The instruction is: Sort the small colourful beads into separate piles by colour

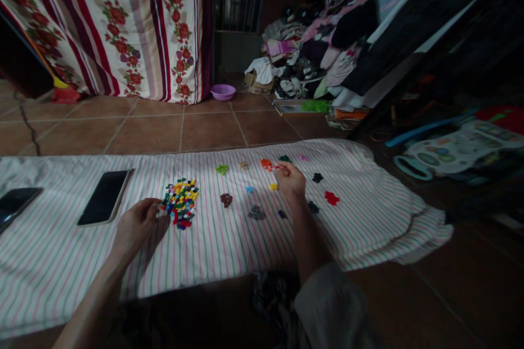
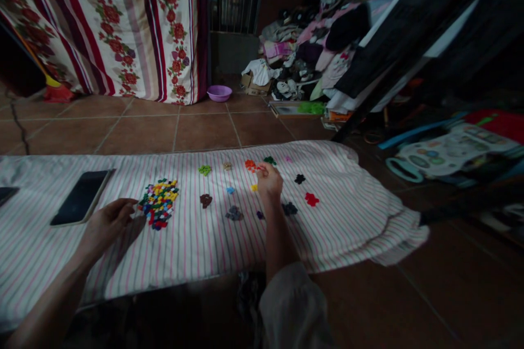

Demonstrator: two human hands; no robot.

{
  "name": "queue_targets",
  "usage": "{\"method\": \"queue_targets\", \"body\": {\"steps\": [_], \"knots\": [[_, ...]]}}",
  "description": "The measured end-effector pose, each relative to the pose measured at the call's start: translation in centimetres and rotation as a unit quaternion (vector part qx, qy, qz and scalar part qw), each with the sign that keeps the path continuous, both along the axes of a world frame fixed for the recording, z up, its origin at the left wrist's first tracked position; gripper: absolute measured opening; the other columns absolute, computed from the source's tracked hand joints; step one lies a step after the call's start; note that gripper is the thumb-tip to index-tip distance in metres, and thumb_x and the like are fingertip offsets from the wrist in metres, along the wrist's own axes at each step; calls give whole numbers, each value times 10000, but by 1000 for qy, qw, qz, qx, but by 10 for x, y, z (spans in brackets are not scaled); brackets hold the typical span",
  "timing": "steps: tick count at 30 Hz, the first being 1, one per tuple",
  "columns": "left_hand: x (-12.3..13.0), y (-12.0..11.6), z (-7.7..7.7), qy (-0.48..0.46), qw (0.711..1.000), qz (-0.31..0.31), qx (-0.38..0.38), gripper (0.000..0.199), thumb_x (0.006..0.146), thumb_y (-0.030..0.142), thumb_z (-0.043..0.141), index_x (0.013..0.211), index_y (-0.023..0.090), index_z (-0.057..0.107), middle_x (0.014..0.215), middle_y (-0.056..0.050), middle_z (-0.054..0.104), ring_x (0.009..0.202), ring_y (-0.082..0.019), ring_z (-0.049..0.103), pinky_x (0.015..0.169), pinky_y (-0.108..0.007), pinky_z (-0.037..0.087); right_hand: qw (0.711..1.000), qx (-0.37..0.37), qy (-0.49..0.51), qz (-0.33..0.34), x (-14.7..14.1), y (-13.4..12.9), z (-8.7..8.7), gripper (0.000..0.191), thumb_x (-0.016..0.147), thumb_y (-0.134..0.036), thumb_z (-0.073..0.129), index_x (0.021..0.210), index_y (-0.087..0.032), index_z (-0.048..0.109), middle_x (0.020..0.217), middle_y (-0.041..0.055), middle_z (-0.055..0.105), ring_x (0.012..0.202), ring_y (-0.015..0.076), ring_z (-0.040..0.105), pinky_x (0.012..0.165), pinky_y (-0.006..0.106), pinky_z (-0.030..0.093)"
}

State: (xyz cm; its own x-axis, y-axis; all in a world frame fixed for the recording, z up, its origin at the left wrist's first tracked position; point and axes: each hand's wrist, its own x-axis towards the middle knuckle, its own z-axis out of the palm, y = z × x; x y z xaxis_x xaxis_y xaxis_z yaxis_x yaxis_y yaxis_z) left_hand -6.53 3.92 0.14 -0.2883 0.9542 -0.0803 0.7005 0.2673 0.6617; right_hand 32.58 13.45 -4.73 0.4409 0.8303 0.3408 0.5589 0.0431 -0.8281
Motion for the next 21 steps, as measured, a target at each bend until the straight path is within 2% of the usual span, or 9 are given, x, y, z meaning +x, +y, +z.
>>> {"method": "queue_targets", "body": {"steps": [6, 14, 17, 21], "knots": [[0, 1, 1, 8, 1000, 14, 9, 407, 699, 490, 408, 892, 220, 643, 730, -32, 683, 679, -186, 636, 612, -271, 455, 998, 8, 62, 13, -2, 1, 0, 299, 677, -318, 553, 902, -182, 696, 878, 57, 712, 802, 203, 645, 799, 344, 514], [-4, 2, -4, 20, 999, 2, 35, 418, 707, 517, 408, 890, 226, 646, 740, -30, 683, 667, -182, 637, 592, -269, 461, 999, 3, 38, 19, -3, 0, 2, 272, 679, -296, 511, 843, -187, 699, 856, 56, 705, 771, 203, 642, 782, 346, 511], [-6, 1, -7, 13, 999, 0, 41, 416, 710, 529, 406, 877, 230, 641, 726, -23, 680, 635, -175, 629, 590, -269, 463, 999, 11, -24, -20, 7, -4, 6, 269, 692, -290, 498, 832, -190, 704, 838, 58, 698, 764, 205, 627, 780, 347, 500], [-10, 1, -10, -5, 999, 13, 37, 422, 689, 542, 429, 883, 232, 639, 766, -29, 694, 659, -182, 638, 604, -273, 478, 984, -25, -126, -121, 37, -27, 18, 300, 720, -275, 470, 869, -193, 718, 833, 65, 685, 776, 203, 601, 775, 334, 472]]}}
